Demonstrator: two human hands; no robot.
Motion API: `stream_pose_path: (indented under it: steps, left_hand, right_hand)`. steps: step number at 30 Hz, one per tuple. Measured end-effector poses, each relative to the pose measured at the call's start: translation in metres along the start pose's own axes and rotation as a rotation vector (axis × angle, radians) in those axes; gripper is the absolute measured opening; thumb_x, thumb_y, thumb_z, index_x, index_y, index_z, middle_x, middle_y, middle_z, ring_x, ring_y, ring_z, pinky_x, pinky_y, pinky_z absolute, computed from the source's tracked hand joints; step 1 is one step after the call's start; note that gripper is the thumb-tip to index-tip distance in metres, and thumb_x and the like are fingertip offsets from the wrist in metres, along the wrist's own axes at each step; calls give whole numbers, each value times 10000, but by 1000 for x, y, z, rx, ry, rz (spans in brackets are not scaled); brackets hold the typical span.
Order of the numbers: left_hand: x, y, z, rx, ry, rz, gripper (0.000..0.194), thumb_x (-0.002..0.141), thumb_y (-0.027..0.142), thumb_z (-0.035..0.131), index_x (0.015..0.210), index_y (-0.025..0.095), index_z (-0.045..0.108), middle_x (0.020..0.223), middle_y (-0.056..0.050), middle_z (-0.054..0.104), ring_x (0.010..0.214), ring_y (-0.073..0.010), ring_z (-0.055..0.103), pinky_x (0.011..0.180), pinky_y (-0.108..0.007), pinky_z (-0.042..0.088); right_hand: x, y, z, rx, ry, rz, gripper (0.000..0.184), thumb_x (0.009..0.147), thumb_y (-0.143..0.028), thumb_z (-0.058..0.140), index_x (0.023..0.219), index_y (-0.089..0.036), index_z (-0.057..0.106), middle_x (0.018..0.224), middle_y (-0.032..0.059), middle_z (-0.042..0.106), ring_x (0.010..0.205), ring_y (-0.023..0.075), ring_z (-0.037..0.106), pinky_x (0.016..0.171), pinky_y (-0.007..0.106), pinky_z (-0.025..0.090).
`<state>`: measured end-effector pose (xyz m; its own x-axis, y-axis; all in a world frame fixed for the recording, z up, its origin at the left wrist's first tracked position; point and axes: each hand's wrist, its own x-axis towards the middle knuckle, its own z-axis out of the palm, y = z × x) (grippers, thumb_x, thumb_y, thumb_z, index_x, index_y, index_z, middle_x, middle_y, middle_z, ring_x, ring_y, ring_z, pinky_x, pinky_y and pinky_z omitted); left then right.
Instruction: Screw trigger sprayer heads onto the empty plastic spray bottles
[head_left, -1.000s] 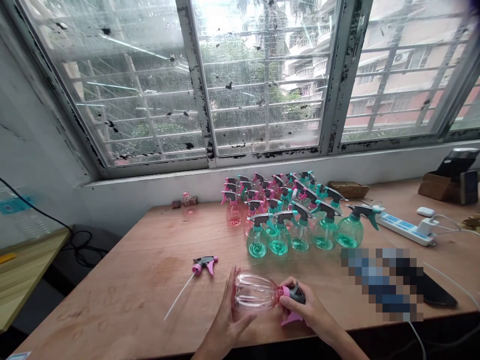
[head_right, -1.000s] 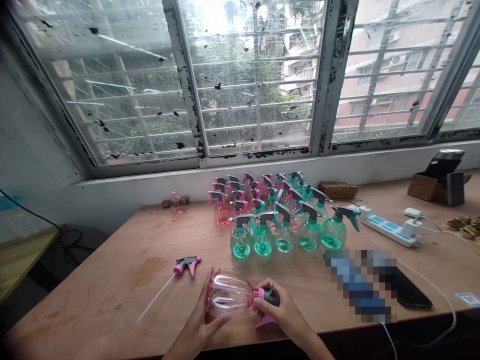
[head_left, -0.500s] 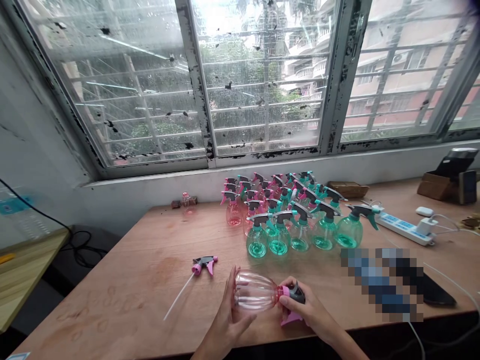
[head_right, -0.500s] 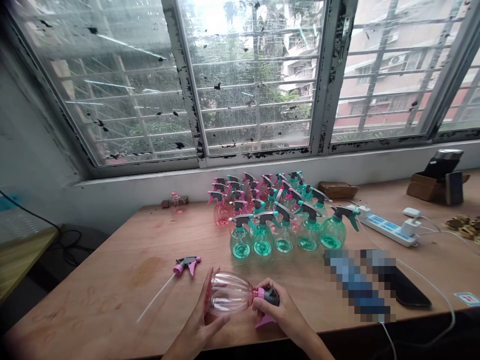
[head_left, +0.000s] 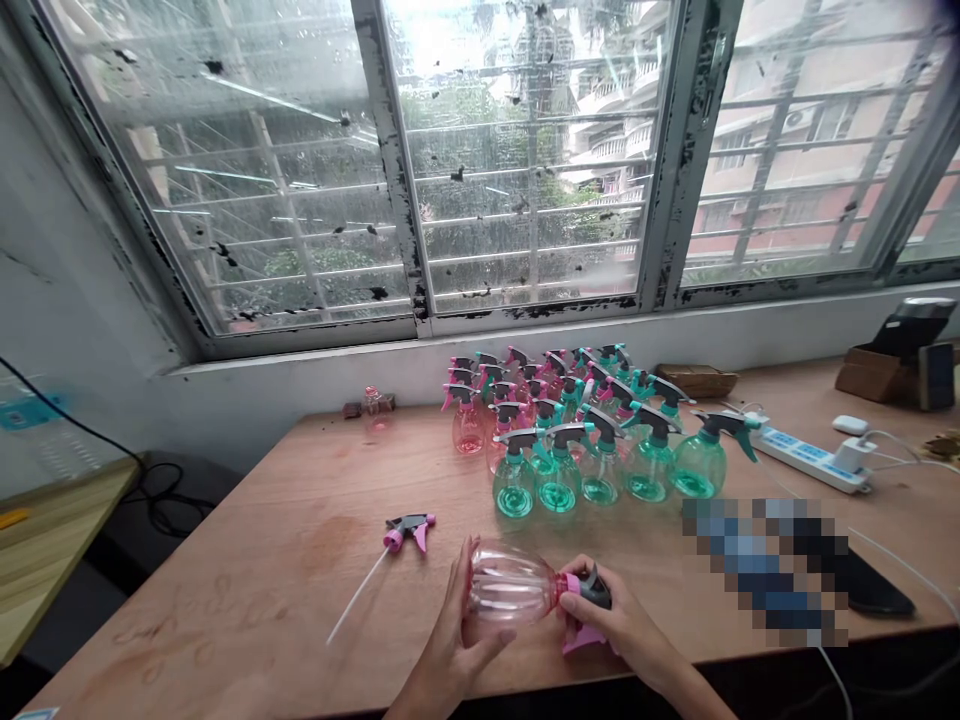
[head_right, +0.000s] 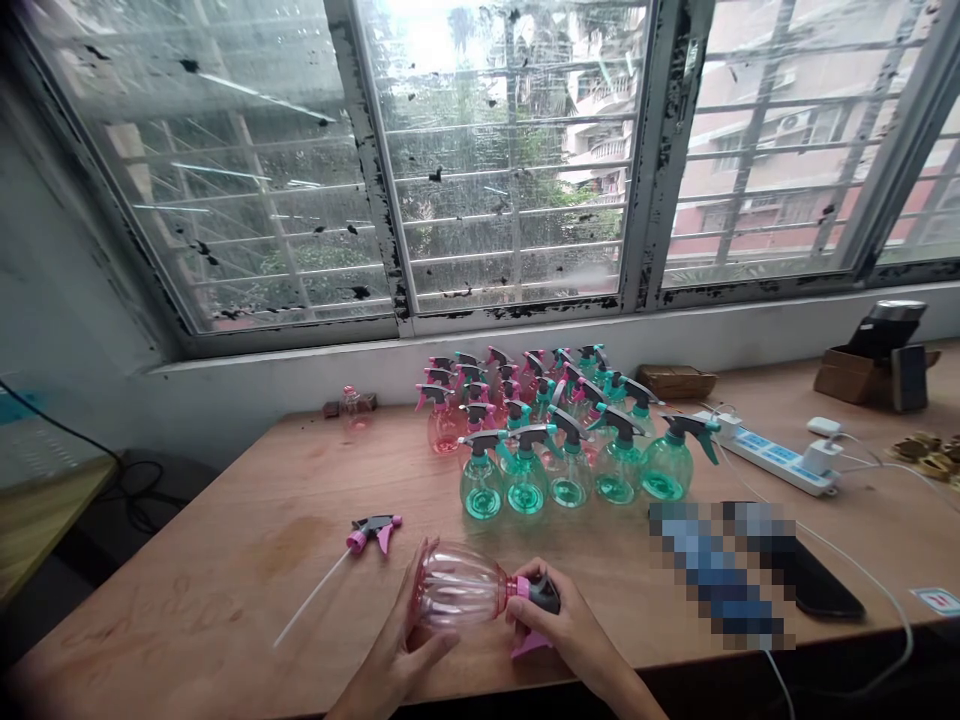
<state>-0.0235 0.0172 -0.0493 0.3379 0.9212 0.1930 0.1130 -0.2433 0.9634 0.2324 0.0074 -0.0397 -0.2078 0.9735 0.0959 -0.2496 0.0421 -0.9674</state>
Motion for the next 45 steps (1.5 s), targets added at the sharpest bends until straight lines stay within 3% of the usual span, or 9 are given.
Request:
stream_pose_path:
  steps: [4, 12, 16, 22, 28, 36, 41, 45]
  left_hand:
    - [0, 2, 4, 5, 42, 42, 885, 900, 482, 687, 1605, 365, 165, 1720, -45, 179, 1553, -350, 235, 1272, -517, 221]
    - [-2, 1, 2, -62, 17, -16, 1035, 842, 462, 765, 1621, 304, 102, 1720, -92, 172, 1572, -354, 179, 1297, -527, 97]
    - [-1, 0, 0, -73, -30, -17, 998, 848, 440, 768, 1617, 288, 151, 1691, -113, 248, 1543, -389, 252, 1287, -540, 153]
    - [0, 0, 3, -47, 32, 23, 946, 875, 460, 726, 1611, 341, 144, 1707, -72, 201, 1540, -360, 265, 1266, -517, 249]
    - [-2, 5, 1, -49, -5, -43, 1025, 850, 439, 767, 1620, 316, 102, 1719, -84, 173, 1563, -355, 212, 1294, -530, 118]
    - [0, 6, -1, -51, -50, -31, 977, 873, 430, 746, 1616, 321, 120, 1702, -90, 221, 1539, -349, 272, 1289, -516, 161]
    - [0, 1, -2, -13, -5, 7, 944, 872, 443, 738, 1604, 384, 145, 1714, -66, 175, 1420, -350, 456, 1234, -504, 305]
    - [-1, 1, -3, -31, -23, -17, 1024, 834, 423, 787, 1610, 366, 121, 1712, -63, 191, 1475, -349, 383, 1267, -495, 232]
  right_hand:
    - [0, -1, 0, -2, -9, -1, 334, 820, -446, 821, 877, -180, 627, 660, -14, 719, 560, 160, 668, 570, 283, 555]
    - [-1, 1, 1, -2, -30, 2, 343, 820, -447, 822, 886, -177, 620, 652, -24, 714, 545, 149, 679, 574, 267, 561]
    - [-2, -1, 1, -22, -35, 5, 355, 819, -476, 810, 884, -187, 614, 650, -24, 719, 539, 165, 695, 565, 282, 574]
    - [-1, -1, 1, -67, -23, 0, 370, 812, -500, 806, 892, -189, 621, 651, -22, 711, 553, 175, 690, 563, 300, 573]
    - [-1, -1, 1, -40, -43, 6, 355, 828, -481, 803, 890, -186, 614, 658, -25, 705, 548, 165, 690, 575, 301, 589]
    - [0, 0, 0, -21, -37, -4, 345, 827, -461, 812, 893, -180, 623, 680, -11, 731, 562, 168, 699, 576, 286, 578]
    - [-1, -1, 2, -19, -32, 5, 347, 824, -458, 816, 898, -186, 613, 671, -16, 729, 554, 166, 702, 568, 283, 568]
    - [-1, -2, 2, -40, -34, 4, 355, 825, -481, 804, 894, -195, 606, 656, -22, 724, 546, 177, 707, 562, 297, 577]
